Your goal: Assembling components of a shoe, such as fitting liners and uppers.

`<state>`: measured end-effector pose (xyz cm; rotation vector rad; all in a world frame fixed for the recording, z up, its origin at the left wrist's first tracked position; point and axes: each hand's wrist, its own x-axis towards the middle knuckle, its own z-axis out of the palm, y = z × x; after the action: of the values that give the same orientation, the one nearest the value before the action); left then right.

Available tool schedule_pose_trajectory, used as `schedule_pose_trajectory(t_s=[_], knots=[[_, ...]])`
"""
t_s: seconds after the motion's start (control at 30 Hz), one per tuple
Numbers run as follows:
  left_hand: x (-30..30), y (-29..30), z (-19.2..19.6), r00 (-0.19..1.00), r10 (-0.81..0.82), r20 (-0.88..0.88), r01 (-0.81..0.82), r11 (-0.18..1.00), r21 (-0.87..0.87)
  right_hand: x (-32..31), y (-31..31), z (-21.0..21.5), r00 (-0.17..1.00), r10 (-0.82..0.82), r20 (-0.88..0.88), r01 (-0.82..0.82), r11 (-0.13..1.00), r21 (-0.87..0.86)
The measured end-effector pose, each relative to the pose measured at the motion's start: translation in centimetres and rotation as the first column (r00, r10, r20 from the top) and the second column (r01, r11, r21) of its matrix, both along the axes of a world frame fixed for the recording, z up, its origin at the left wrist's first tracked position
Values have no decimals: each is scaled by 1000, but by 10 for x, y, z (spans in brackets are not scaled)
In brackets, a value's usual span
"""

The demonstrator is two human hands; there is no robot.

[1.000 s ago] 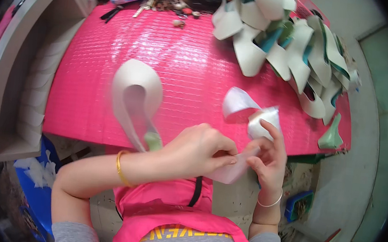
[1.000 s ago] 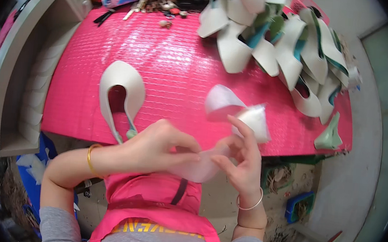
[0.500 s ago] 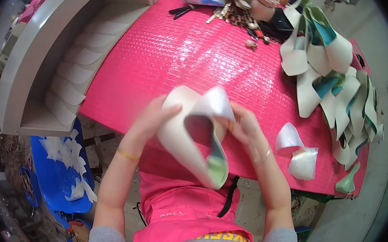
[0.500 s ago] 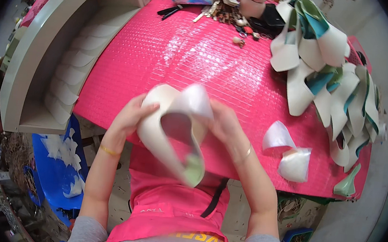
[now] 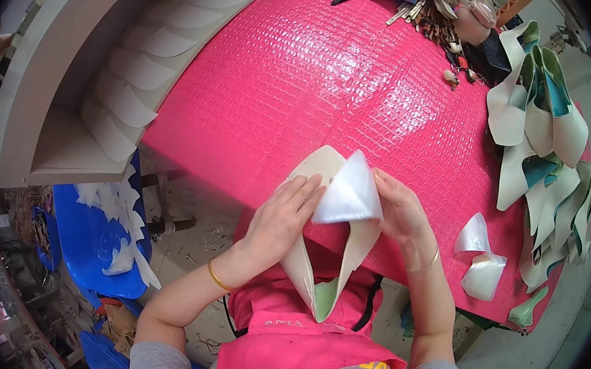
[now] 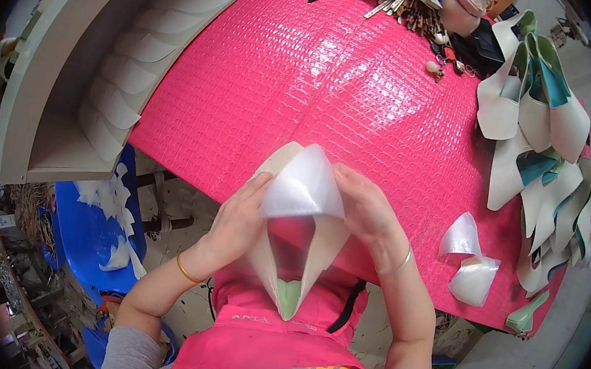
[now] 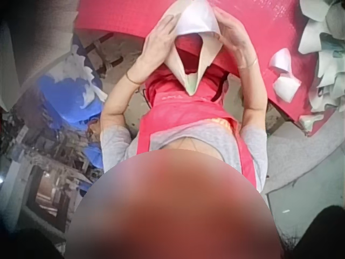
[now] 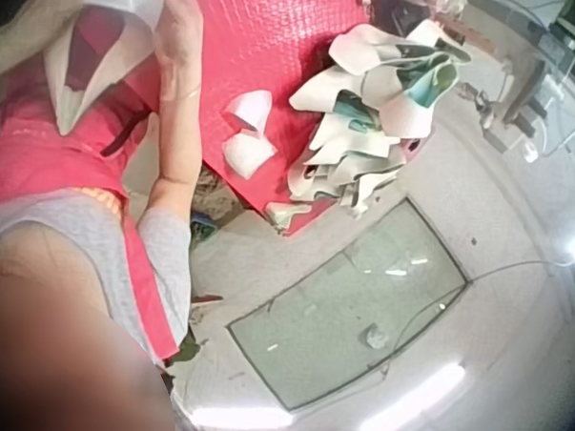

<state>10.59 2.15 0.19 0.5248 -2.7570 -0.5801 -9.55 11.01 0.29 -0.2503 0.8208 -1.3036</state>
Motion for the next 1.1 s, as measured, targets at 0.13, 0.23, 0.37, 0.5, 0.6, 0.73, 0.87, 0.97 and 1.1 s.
schedule_pose_trajectory(t_s=[0.13, 0.23, 0.37, 0.5, 0.6, 0.73, 0.87, 0.97, 1.1], knots=[[1, -15, 0, 999, 31, 35, -33, 998, 45, 1, -2, -7, 997, -68, 36, 61, 985, 164], [1, -34, 8, 988, 125, 95, -114, 987, -109, 0, 2, -16, 996, -65, 57, 58, 991, 123], [19, -54, 3, 794, 608, 2, -517, 678, -522, 0, 3, -18, 985, -132, 115, 121, 987, 102], [9, -10, 9, 913, 184, -363, -167, 983, 79, 2, -8, -14, 971, -112, 211, 96, 992, 86], [-13, -6, -4, 929, 349, -121, -217, 780, 587, -2, -10, -16, 992, -88, 93, 88, 996, -1], [-9, -32, 5, 884, 436, 167, -179, -14, 984, 14, -29, 7, 806, 157, -571, -7, 967, 255], [-7, -27, 10, 850, 484, 208, -263, 46, 964, 26, -29, 6, 604, 112, -789, 134, 962, 240], [-7, -26, 15, 853, 472, 221, -330, 161, 930, 26, -29, 7, 568, 84, -819, 197, 952, 234], [-5, -29, 16, 852, 462, 246, -363, 181, 914, 27, -35, 7, 501, 138, -855, 161, 955, 248]])
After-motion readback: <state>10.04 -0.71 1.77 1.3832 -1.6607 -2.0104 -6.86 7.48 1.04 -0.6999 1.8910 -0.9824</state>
